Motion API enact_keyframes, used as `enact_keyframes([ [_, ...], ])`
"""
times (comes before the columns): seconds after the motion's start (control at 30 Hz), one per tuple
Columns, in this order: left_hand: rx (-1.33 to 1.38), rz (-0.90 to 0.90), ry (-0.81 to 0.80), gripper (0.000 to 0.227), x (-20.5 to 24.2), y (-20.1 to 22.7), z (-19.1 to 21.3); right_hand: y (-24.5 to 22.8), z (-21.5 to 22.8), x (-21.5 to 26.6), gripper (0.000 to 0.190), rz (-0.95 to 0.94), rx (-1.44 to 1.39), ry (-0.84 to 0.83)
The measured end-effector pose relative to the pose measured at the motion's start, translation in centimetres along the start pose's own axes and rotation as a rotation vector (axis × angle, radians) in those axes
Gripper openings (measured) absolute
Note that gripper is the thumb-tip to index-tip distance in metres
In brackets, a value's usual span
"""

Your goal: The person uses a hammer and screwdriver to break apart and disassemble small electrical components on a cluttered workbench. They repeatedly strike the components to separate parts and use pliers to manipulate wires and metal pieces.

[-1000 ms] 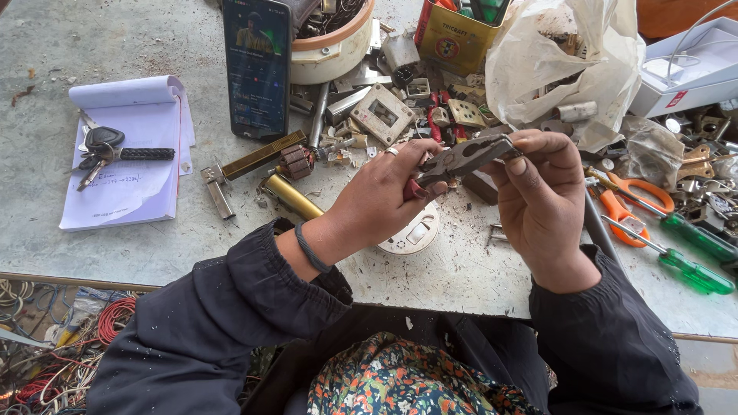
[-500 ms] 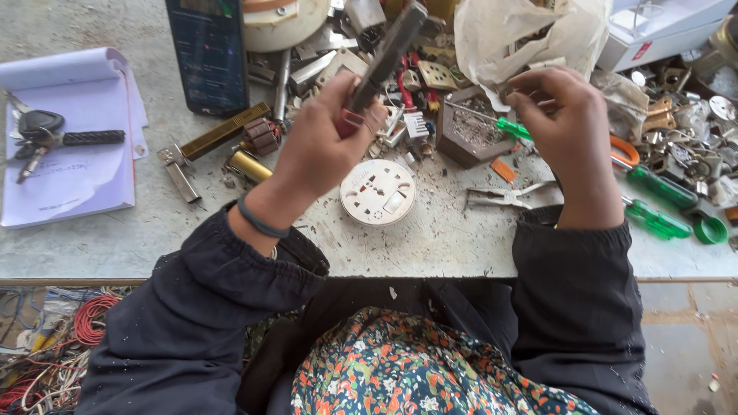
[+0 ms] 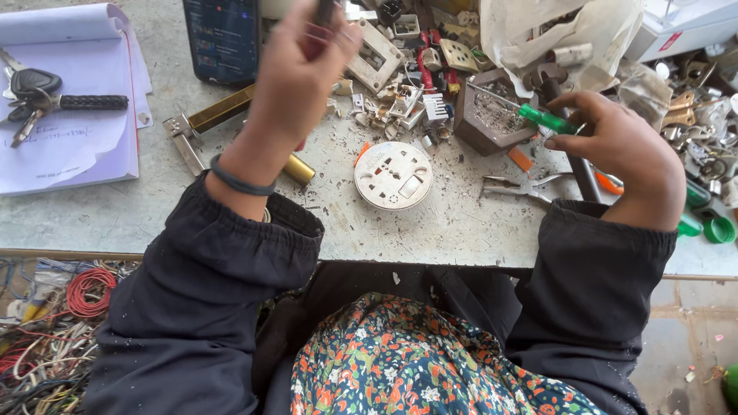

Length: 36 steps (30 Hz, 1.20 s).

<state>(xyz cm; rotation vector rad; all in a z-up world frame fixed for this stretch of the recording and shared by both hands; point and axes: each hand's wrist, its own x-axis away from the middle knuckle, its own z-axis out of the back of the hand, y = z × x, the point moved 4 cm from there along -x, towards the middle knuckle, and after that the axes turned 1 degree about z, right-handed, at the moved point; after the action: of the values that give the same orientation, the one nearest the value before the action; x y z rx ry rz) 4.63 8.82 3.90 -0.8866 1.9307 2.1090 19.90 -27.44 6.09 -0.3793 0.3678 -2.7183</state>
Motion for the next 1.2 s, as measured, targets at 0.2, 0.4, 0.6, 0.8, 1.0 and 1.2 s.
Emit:
enact_keyframes([
  [0.2, -0.449, 0.316, -0.228, 0.025, 1.0, -0.7, -3.2, 0.9, 1.1, 1.0, 0.025, 0.479, -0.621, 0.2],
  [0.4, -0.805, 0.243, -0.335, 0.044, 1.6, 0.2, -5.4, 1.8, 0.7, -0.1, 0.016, 0.715, -1.264, 0.489],
  [0.6, -1.065, 0.332, -0.526, 0.049, 0.1, -1.3, -8.0, 0.8, 0.9, -0.9, 0.022, 0.892, -1.374, 0.522],
  [0.8, -1.238, 0.413, -0.721, 0.047, -2.3, -2.5, -9.9, -0.6, 0.4, -1.0, 0.025, 0.887, -1.376, 0.567],
  [1.0, -1.273, 0.557, -0.921, 0.031, -3.9, -2.9, -10.7, -2.3, -0.6, -0.3, 0.023, 0.913, -1.265, 0.58],
  [1.2, -1.259, 0.316, -0.87, 0.029, -3.3, -1.6, -9.9, -2.9, -1.0, 0.2, 0.031, 0.896, -1.172, 0.639],
])
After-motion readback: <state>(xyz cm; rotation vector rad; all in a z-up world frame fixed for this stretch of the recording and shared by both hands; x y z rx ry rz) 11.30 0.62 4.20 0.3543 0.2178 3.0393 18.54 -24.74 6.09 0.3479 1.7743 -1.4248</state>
